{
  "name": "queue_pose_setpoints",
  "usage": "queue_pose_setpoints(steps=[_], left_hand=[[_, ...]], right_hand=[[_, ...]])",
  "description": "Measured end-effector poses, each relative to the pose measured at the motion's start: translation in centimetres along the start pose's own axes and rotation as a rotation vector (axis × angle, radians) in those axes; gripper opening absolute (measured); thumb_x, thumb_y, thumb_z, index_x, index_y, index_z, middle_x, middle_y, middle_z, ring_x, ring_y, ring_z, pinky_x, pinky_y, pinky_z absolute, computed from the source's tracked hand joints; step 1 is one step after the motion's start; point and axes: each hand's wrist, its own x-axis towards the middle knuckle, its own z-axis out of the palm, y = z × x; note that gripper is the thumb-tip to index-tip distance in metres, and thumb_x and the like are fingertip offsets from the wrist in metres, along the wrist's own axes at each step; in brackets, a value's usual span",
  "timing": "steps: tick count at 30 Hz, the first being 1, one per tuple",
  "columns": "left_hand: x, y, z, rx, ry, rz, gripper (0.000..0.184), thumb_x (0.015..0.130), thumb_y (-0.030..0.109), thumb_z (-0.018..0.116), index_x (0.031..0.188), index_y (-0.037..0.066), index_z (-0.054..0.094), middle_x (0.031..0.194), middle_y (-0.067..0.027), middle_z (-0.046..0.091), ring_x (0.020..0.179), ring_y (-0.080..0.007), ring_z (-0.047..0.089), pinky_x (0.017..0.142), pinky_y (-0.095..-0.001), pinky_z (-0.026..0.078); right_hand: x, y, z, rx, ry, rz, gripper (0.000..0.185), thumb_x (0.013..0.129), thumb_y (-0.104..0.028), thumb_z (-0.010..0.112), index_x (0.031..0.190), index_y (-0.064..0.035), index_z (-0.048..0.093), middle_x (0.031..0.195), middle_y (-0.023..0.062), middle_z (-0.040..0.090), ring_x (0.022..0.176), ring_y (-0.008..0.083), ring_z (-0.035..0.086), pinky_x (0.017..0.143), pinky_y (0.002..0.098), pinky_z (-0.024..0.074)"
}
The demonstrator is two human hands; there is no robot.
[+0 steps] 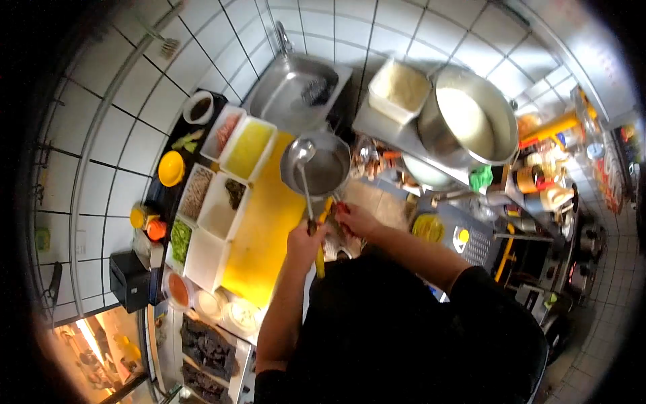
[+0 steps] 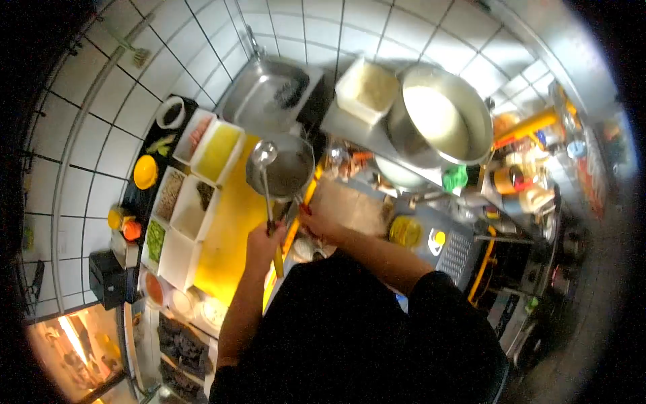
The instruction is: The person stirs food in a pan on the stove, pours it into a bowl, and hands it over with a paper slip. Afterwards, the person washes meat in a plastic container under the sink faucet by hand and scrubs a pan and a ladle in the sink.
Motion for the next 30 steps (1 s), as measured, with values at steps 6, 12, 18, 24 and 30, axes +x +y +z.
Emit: queue_pose_setpoints(steps=[6,12,18,24,30], left_hand=[[1.3,1.7,4.7,-0.651,-0.226,-0.335,0.029,0.097,0.028,0.062,0.107,0.001,0.063,0.083,-0.0076,0.066,0.067,-0.0170,0.063,0.062,-0.0286,0.050],[-1.9,4.4,7.6,-0.723,-0.132,-0.321,0.043,0.101,0.038,0.054,0.120,0.000,0.061,0.106,-0.0122,0.067,0.087,-0.0215,0.067,0.075,-0.0364,0.054],[-7.8,-5.1,3.2,-0.250,0.334,-0.116,0.038,0.097,0.024,0.061,0.119,-0.007,0.061,0.094,-0.0095,0.066,0.082,-0.0162,0.063,0.078,-0.0305,0.054],[-14.8,-12.1,-3.8,0.344,0.666,-0.088,0.039,0.092,0.019,0.065,0.120,-0.007,0.062,0.108,-0.0200,0.069,0.099,-0.0308,0.067,0.089,-0.0375,0.053],[-17.3,-17.0,-13.0,0.783,0.755,-0.009,0.052,0.086,0.015,0.068,0.132,-0.004,0.054,0.136,-0.0269,0.054,0.126,-0.0423,0.051,0.109,-0.0450,0.040]], right_hand=[[-2.2,3.1,-5.5,-0.067,-0.049,-0.021,0.016,0.092,-0.019,0.064,0.102,-0.0073,0.061,0.065,-0.0005,0.054,0.050,0.0103,0.049,0.044,0.0271,0.0386],[-7.6,0.7,-14.5,-0.188,-0.008,0.009,0.025,0.091,-0.025,0.061,0.108,-0.0062,0.062,0.069,0.0007,0.057,0.053,0.0114,0.051,0.048,0.0282,0.0443],[-12.5,0.7,-20.3,-0.029,-0.023,0.021,0.016,0.091,-0.018,0.063,0.100,-0.0072,0.056,0.067,-0.0036,0.050,0.049,0.0050,0.044,0.042,0.0219,0.0350],[-15.4,1.6,-20.8,-0.029,0.027,0.023,0.023,0.090,-0.014,0.062,0.112,-0.0076,0.058,0.069,-0.0038,0.052,0.046,0.0037,0.043,0.039,0.0205,0.0324],[-13.5,1.2,-16.1,-0.039,-0.009,0.038,0.034,0.091,-0.015,0.060,0.124,-0.0107,0.060,0.067,-0.0040,0.051,0.045,0.0037,0.045,0.037,0.0196,0.0336]])
